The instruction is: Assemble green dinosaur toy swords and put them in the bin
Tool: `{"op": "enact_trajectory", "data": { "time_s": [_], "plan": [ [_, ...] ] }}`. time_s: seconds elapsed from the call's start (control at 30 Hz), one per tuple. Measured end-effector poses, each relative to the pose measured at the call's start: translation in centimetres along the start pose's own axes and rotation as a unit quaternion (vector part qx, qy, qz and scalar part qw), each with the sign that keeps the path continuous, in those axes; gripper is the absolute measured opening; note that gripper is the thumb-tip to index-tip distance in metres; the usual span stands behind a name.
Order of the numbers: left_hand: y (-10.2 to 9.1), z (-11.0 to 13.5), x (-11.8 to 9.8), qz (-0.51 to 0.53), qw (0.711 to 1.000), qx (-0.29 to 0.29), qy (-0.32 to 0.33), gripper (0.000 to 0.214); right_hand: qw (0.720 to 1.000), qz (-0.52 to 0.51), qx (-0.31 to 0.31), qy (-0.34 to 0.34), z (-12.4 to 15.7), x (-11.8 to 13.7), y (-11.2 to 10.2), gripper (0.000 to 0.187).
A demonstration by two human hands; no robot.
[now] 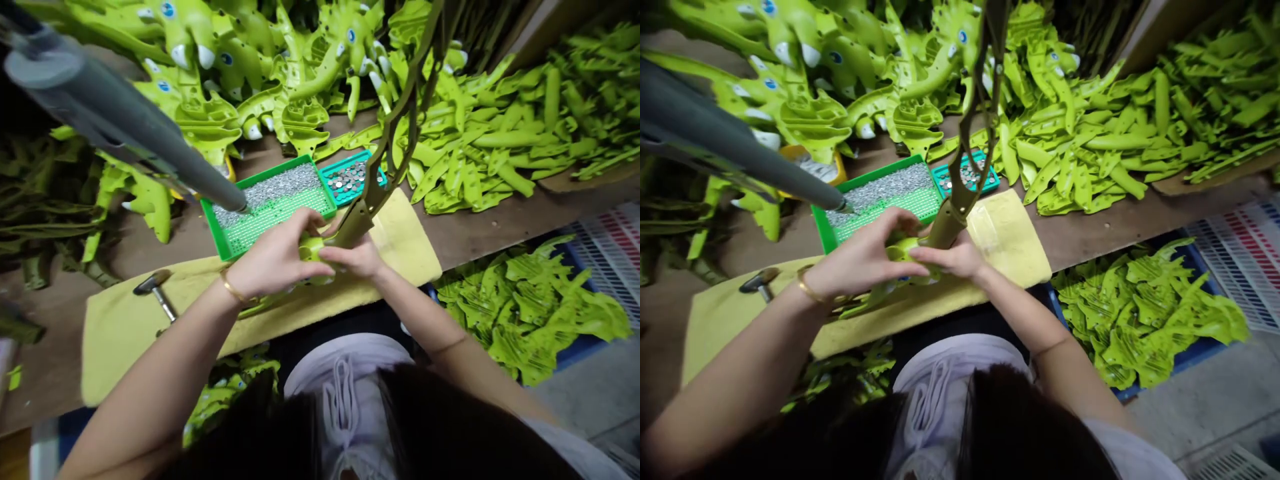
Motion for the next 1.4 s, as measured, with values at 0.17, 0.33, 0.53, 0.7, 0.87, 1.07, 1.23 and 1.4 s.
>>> {"op": "enact_trajectory", "data": {
  "time_s": [0.17, 0.33, 0.53, 0.7, 0.87, 1.07, 1.23, 1.4],
  "plan": [
    [-0.9, 2.0, -1.5, 0.021, 0.999, -0.002, 0.032, 0.061, 0.998, -0.032, 0.044, -0.04, 2.2, 1.2, 2.1, 0.027],
    [-0.6, 1.8, -0.1, -0.004, 1.0, 0.024, 0.016, 0.065, 0.997, -0.073, 0.029, 0.021, 1.7, -0.1, 2.1, 0.027],
    [0.5, -0.9, 0.7, -0.038, 0.995, 0.089, -0.005, 0.076, 0.997, -0.05, -0.005, 0.052, 0.0, -0.7, 0.6, 0.03],
    [1.0, -2.8, -0.5, -0.016, 0.995, 0.08, -0.052, 0.048, 0.994, -0.049, -0.077, 0.057, -0.1, -1.3, -0.3, 0.036],
    [2.5, -4.5, -1.5, -0.052, 0.992, 0.117, -0.012, 0.047, 0.996, 0.01, -0.057, 0.064, -0.8, -2.0, -1.2, 0.041],
    [4.1, -6.2, -1.6, -0.052, 0.986, 0.156, 0.03, 0.038, 0.95, 0.3, -0.074, -0.035, -2.2, 4.6, -13.5, 0.036],
    [6.0, -7.7, -0.2, 0.009, 0.981, 0.194, -0.019, 0.051, 0.743, 0.546, -0.387, 0.006, -2.9, 9.6, -28.0, 0.045],
    [8.0, -8.9, -0.6, 0.091, 0.965, 0.215, -0.119, 0.04, 0.724, 0.579, -0.376, -0.014, -2.4, 10.0, -27.6, 0.035]
  ]
}}
Point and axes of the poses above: each hand's wrist, its own z-axis away from the middle knuckle, its own y-axis out of the palm, x = y × z, the point moved 9 cm from there along -z, towards the middle knuckle, and after that the axes turned 11 degrees about -x, right-handed, at the moved point
